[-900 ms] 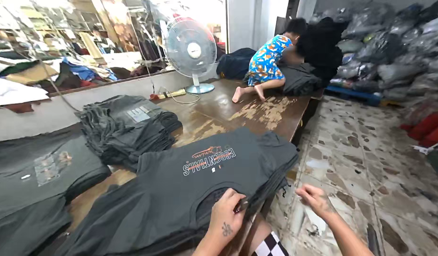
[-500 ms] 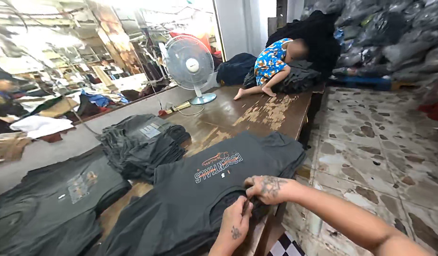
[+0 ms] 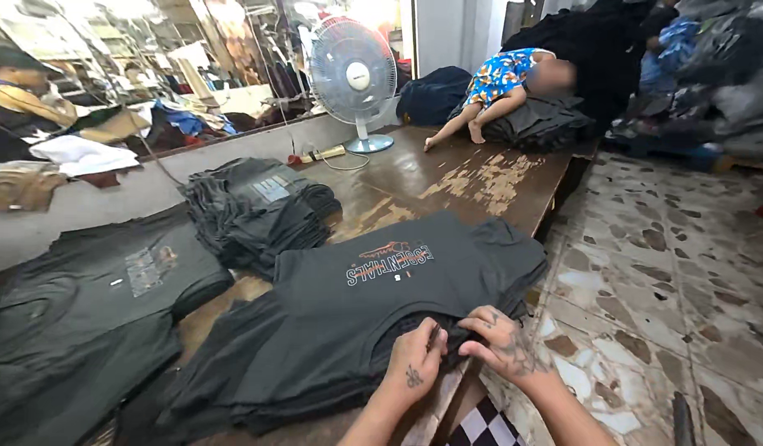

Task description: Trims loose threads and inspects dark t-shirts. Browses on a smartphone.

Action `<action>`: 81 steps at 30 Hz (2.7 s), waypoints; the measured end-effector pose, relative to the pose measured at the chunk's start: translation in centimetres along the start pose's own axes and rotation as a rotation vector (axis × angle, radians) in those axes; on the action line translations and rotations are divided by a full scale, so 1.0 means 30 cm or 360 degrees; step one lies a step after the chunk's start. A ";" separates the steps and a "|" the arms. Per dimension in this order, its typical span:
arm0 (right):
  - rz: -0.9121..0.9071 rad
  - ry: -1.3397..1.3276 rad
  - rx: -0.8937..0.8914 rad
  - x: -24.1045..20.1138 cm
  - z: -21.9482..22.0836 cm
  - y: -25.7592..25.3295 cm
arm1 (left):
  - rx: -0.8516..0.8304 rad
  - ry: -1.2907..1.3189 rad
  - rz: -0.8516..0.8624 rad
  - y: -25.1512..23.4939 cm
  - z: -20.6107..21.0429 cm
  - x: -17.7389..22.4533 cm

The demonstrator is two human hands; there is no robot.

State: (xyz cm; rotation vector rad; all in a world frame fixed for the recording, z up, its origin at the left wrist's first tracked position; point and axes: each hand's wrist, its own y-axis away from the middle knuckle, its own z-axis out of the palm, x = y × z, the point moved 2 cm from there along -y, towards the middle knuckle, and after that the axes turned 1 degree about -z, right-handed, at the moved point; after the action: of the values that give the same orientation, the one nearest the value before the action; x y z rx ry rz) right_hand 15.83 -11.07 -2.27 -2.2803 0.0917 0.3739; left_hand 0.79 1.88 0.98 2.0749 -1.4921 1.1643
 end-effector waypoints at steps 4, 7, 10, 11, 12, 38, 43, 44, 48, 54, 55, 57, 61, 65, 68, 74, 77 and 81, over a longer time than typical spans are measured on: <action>-0.0011 0.0047 -0.0013 -0.048 0.002 -0.014 | 0.0193 -0.0093 0.0157 0.023 0.036 0.000; -0.0094 -0.0002 0.0182 -0.061 0.020 0.007 | 0.0347 -0.0337 0.0523 0.048 0.068 0.003; -0.0077 -0.0089 0.0301 -0.078 0.024 0.031 | 0.0373 -0.0425 0.0784 0.047 0.072 0.036; -0.0072 -0.0106 0.0306 -0.082 0.024 0.033 | 0.0354 -0.0418 0.0817 0.043 0.067 0.050; -0.0061 -0.0135 0.0306 -0.085 0.021 0.032 | 0.0329 -0.0413 0.0824 0.039 0.057 0.066; 0.0120 -0.0336 0.0360 -0.119 -0.049 0.047 | 0.0254 -0.0888 0.0765 0.040 -0.032 0.062; 0.0068 -0.0430 0.0358 -0.131 -0.054 0.030 | 0.0289 -0.0886 0.0805 0.042 -0.010 0.058; 0.0039 -0.0457 0.0350 -0.138 -0.053 0.028 | 0.0316 -0.0883 0.0793 0.042 -0.004 0.056; -0.0132 -0.0628 0.0090 -0.187 -0.064 0.043 | 0.0457 -0.0705 0.0531 0.038 -0.045 0.052; -0.0228 -0.0545 -0.0195 -0.192 -0.105 0.046 | 0.0838 -0.0197 -0.0014 0.045 -0.191 -0.081; -0.0181 -0.0496 -0.0107 -0.173 -0.117 0.025 | 0.0837 -0.0110 -0.0125 0.042 -0.205 -0.110; -0.0067 -0.0346 -0.0013 -0.138 -0.127 -0.026 | 0.0640 -0.0030 -0.0403 0.022 -0.225 -0.128; 0.0051 -0.0228 -0.0164 -0.078 -0.068 -0.082 | 0.0306 -0.0269 -0.0403 0.000 -0.207 -0.057; 0.0015 -0.0250 0.0026 -0.046 -0.051 -0.066 | 0.0216 -0.0445 0.0054 0.026 -0.124 0.050; 0.0107 -0.0271 -0.0093 -0.057 -0.071 -0.062 | 0.0047 -0.0527 0.0233 0.020 -0.049 0.061; 0.0208 -0.0287 -0.0342 -0.073 -0.115 -0.074 | 0.0171 -0.0678 0.0524 0.008 0.020 0.035; 0.0173 -0.0253 -0.0321 -0.086 -0.109 -0.070 | 0.0290 -0.0714 0.0648 0.016 0.028 0.011; 0.0187 -0.0334 -0.0253 -0.078 -0.110 -0.046 | 0.0326 -0.0681 0.0629 0.018 0.026 0.005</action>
State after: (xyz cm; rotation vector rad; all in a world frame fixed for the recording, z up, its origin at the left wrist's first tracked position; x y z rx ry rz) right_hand 14.64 -12.71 1.49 -2.3826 0.0916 0.7020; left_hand 0.65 1.04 0.50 2.3431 -2.1391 1.0830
